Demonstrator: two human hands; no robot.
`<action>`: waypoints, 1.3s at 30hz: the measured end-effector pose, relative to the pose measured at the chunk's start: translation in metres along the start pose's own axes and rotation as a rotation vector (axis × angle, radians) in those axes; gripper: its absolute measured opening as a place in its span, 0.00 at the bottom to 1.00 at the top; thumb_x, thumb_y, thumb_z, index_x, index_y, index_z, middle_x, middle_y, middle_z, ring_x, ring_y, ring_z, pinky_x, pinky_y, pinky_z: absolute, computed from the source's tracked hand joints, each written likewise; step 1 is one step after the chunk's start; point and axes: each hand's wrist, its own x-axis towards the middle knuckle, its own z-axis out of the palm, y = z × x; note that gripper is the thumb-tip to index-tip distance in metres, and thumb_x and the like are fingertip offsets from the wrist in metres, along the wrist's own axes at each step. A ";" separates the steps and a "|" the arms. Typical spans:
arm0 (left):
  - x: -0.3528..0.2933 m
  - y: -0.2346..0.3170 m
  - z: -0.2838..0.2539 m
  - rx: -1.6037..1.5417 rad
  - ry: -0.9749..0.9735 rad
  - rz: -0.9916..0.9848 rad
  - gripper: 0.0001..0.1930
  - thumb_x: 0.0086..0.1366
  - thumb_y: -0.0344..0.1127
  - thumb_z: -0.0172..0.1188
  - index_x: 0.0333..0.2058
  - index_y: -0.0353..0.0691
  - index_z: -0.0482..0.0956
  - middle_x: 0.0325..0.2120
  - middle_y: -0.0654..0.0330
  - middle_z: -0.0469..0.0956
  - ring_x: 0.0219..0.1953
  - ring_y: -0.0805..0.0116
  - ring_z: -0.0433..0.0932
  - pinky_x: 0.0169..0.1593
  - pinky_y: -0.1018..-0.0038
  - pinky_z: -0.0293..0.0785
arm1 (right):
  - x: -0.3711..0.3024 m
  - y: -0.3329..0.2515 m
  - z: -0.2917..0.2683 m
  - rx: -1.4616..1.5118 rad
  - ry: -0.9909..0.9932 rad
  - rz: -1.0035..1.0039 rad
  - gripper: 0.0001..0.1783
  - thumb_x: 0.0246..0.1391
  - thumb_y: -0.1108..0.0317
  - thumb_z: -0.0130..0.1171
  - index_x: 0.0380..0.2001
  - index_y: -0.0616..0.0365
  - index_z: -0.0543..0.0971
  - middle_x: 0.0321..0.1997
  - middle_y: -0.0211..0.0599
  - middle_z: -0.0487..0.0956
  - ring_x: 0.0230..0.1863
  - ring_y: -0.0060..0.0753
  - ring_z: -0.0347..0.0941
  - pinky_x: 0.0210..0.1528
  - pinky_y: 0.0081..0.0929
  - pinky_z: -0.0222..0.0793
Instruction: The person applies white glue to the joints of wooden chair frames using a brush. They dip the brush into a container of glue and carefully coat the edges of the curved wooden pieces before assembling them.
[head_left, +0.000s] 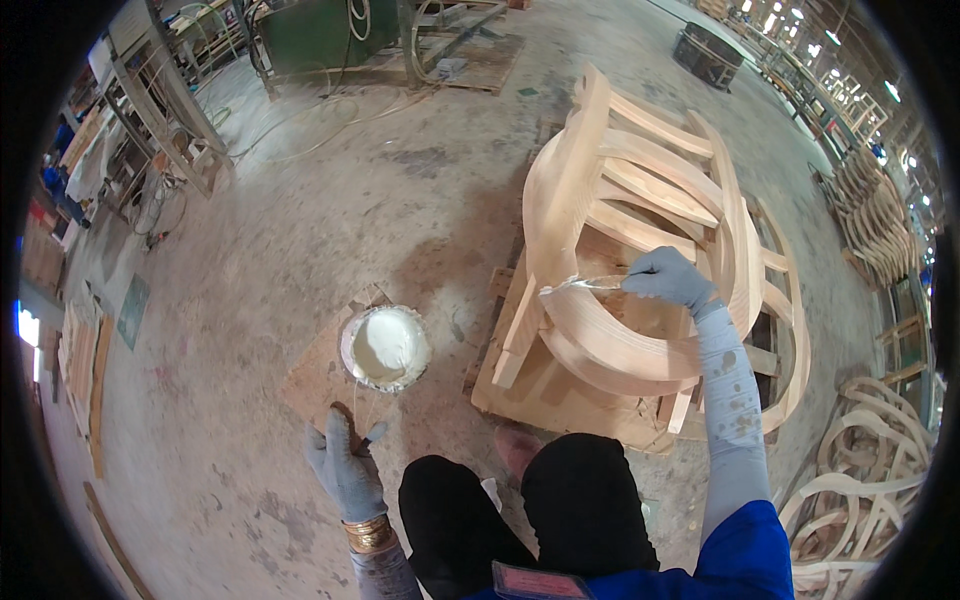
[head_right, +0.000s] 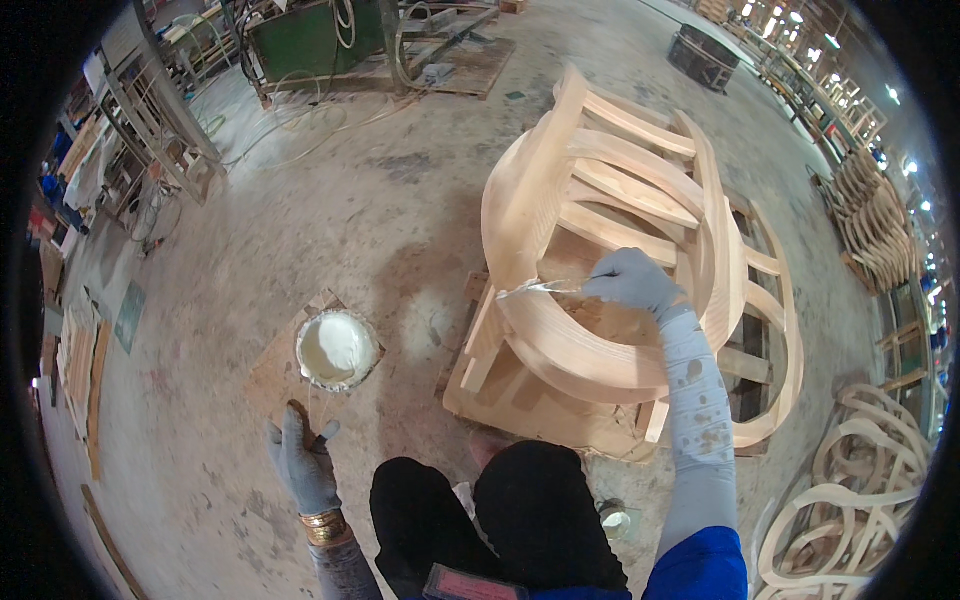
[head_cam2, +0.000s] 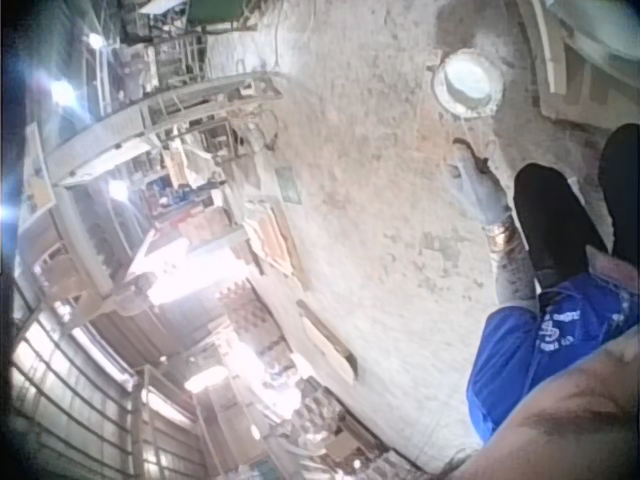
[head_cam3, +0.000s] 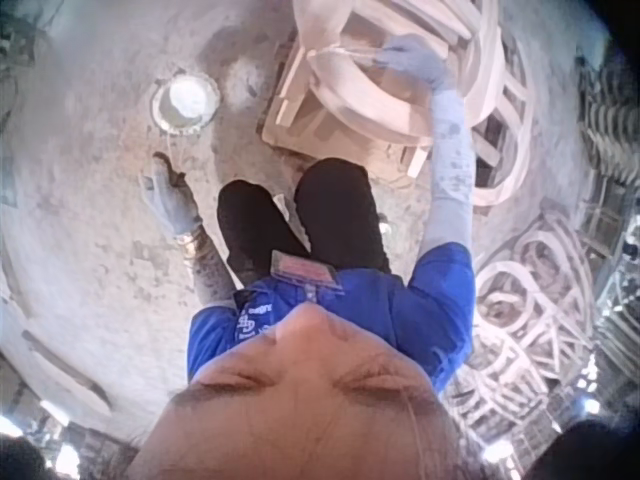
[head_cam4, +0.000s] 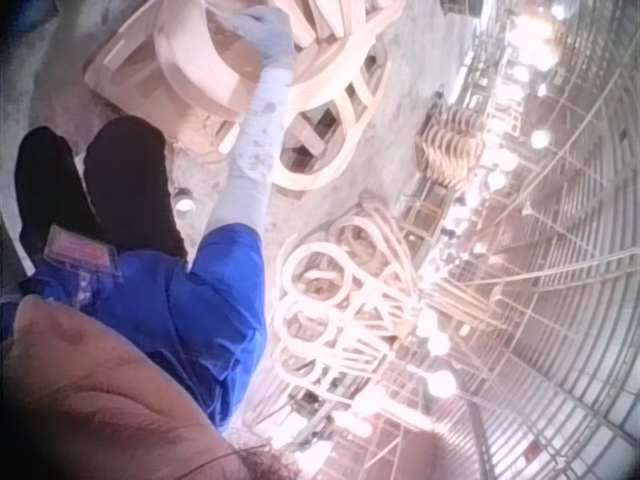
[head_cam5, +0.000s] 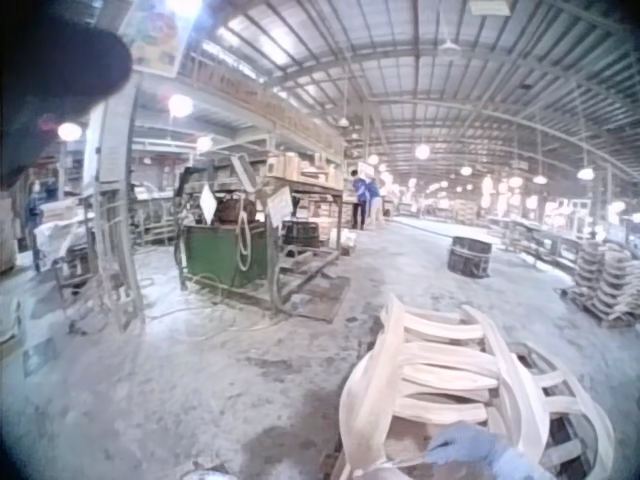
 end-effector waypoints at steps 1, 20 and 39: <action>-0.001 0.003 0.001 0.010 0.008 0.003 0.13 0.65 0.33 0.53 0.46 0.36 0.70 0.34 0.63 0.73 0.31 0.78 0.72 0.31 0.71 0.81 | -0.004 0.000 0.000 0.057 -0.017 0.058 0.13 0.44 0.58 0.59 0.23 0.58 0.82 0.20 0.38 0.78 0.21 0.31 0.73 0.27 0.24 0.67; -0.003 0.007 -0.002 0.005 -0.014 0.011 0.12 0.64 0.34 0.53 0.44 0.35 0.71 0.32 0.65 0.72 0.29 0.80 0.71 0.31 0.74 0.80 | 0.011 -0.009 0.011 0.008 0.005 -0.100 0.15 0.43 0.57 0.60 0.24 0.60 0.81 0.19 0.39 0.77 0.20 0.31 0.72 0.26 0.25 0.65; -0.006 0.011 0.010 0.006 0.022 0.036 0.13 0.64 0.35 0.54 0.45 0.38 0.69 0.33 0.65 0.73 0.32 0.81 0.72 0.31 0.74 0.80 | 0.004 0.021 0.011 0.253 0.005 0.152 0.13 0.44 0.60 0.61 0.22 0.60 0.82 0.16 0.34 0.76 0.19 0.23 0.70 0.24 0.19 0.65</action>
